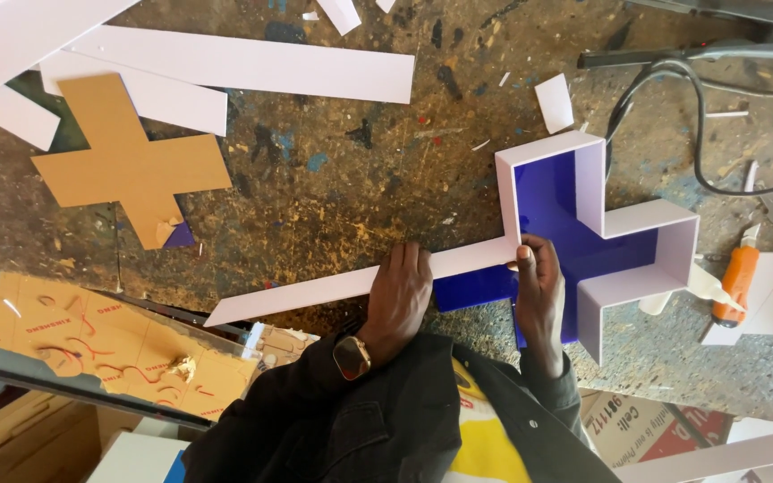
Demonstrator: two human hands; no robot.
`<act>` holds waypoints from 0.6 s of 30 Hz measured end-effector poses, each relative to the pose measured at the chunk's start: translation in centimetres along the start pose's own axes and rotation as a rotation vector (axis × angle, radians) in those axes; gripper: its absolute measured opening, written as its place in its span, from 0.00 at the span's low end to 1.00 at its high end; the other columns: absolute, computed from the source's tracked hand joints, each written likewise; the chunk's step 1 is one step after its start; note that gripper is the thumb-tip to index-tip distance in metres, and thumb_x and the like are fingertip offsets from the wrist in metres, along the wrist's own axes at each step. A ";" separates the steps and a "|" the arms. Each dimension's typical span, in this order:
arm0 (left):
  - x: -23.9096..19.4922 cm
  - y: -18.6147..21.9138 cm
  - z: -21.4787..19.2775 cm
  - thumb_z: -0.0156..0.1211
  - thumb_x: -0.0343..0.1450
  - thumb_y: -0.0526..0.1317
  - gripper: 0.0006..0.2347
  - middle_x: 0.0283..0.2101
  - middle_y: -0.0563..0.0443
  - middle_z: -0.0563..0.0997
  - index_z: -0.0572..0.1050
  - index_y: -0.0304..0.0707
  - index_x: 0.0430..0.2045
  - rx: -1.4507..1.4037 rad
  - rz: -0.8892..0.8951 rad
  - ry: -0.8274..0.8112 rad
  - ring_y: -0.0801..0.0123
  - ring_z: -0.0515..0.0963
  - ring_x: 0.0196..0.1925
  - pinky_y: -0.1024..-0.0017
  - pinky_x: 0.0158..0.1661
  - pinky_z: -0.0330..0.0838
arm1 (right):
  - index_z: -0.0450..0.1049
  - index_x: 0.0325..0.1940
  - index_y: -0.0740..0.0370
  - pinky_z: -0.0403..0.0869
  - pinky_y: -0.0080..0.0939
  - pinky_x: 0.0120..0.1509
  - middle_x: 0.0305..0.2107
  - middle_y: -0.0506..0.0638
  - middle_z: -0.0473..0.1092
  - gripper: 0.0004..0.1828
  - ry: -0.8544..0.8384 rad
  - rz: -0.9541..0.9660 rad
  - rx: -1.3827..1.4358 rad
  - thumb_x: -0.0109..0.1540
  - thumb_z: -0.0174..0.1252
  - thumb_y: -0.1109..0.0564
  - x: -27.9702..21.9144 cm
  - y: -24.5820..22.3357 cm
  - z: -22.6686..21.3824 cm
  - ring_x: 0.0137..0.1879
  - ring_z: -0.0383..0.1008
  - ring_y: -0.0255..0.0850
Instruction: The person constructs a three-dimensional cross-shaped sign by applying glue to the edges of a blue acrylic base and pressing white side strips into place, then uses a heating tool to soften and bend a strip of white plastic around the corners.
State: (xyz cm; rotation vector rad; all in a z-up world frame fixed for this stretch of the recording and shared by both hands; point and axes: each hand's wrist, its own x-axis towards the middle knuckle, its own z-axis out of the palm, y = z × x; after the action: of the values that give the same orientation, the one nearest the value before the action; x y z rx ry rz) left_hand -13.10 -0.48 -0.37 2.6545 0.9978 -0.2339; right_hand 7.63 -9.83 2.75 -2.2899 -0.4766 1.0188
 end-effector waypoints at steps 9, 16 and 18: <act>0.3 -0.6 -2.7 0.67 0.78 0.34 0.09 0.54 0.38 0.78 0.78 0.31 0.50 0.036 0.070 -0.102 0.53 0.83 0.60 0.65 0.47 0.84 | 0.81 0.60 0.52 0.77 0.51 0.60 0.35 0.55 0.84 0.24 0.054 -0.092 0.143 0.79 0.55 0.32 0.6 2.9 1.2 0.47 0.83 0.46; 0.3 -1.1 -1.2 0.69 0.76 0.34 0.09 0.48 0.42 0.76 0.77 0.32 0.47 -0.046 0.083 -0.047 0.55 0.82 0.51 0.61 0.35 0.79 | 0.80 0.59 0.60 0.81 0.51 0.58 0.37 0.61 0.85 0.26 0.060 -0.128 0.231 0.79 0.56 0.35 -0.7 -0.1 0.5 0.47 0.86 0.50; 0.6 -1.2 -1.6 0.70 0.74 0.35 0.10 0.48 0.44 0.78 0.77 0.34 0.46 -0.046 0.057 -0.071 0.54 0.83 0.53 0.61 0.37 0.82 | 0.80 0.56 0.61 0.82 0.49 0.54 0.34 0.59 0.83 0.25 0.080 -0.191 0.406 0.81 0.53 0.37 0.3 2.3 1.3 0.43 0.86 0.48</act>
State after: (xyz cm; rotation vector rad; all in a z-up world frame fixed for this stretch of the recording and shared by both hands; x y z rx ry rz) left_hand -13.38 1.24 0.74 2.6093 0.8939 -0.2865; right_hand 7.02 -10.98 0.43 -1.8783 -0.4035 0.8381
